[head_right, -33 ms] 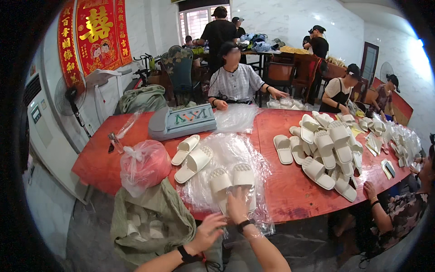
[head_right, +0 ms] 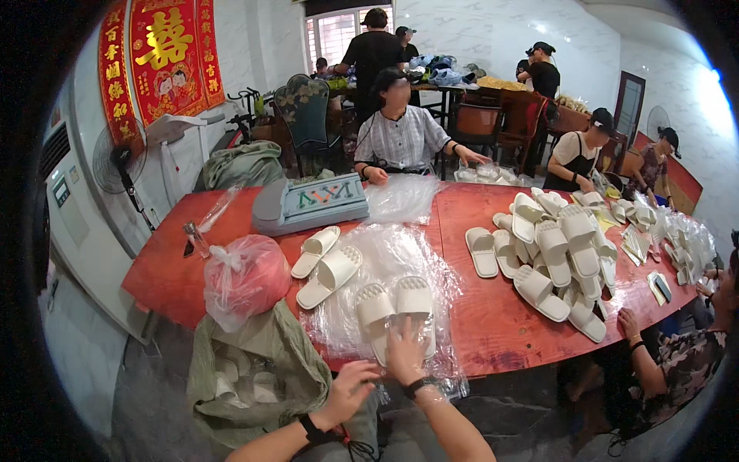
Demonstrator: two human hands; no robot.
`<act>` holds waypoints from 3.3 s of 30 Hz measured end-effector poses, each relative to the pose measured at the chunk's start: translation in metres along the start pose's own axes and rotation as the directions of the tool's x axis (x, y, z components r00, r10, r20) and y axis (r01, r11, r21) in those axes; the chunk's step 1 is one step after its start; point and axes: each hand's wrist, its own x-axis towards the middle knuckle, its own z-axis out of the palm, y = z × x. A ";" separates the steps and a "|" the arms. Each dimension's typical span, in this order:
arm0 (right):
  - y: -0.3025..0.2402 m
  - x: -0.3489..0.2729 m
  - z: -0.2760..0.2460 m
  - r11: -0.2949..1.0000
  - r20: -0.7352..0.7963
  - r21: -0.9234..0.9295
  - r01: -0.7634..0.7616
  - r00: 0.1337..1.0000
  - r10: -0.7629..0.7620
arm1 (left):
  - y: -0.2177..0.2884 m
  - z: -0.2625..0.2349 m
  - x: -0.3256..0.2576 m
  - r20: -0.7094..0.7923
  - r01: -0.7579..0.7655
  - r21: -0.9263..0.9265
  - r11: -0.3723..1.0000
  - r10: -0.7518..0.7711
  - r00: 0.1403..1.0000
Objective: Pack shoes into plastic bags and place them into a large storage bag.
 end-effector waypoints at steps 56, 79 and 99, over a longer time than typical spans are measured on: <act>0.098 -0.055 -0.068 0.667 0.091 0.745 -0.005 0.992 -0.093 | -0.086 -0.090 0.015 0.142 0.502 -0.267 0.823 -0.481 0.865; -0.001 -0.073 -0.043 -0.158 0.498 0.817 -0.555 0.816 -0.293 | -0.057 -0.004 0.010 0.358 0.208 -0.932 -0.297 -0.670 0.650; 0.062 -0.109 -0.037 0.417 0.674 0.717 -0.559 0.709 -0.208 | -0.014 -0.194 -0.141 -0.475 -0.132 -0.879 0.459 -0.865 0.158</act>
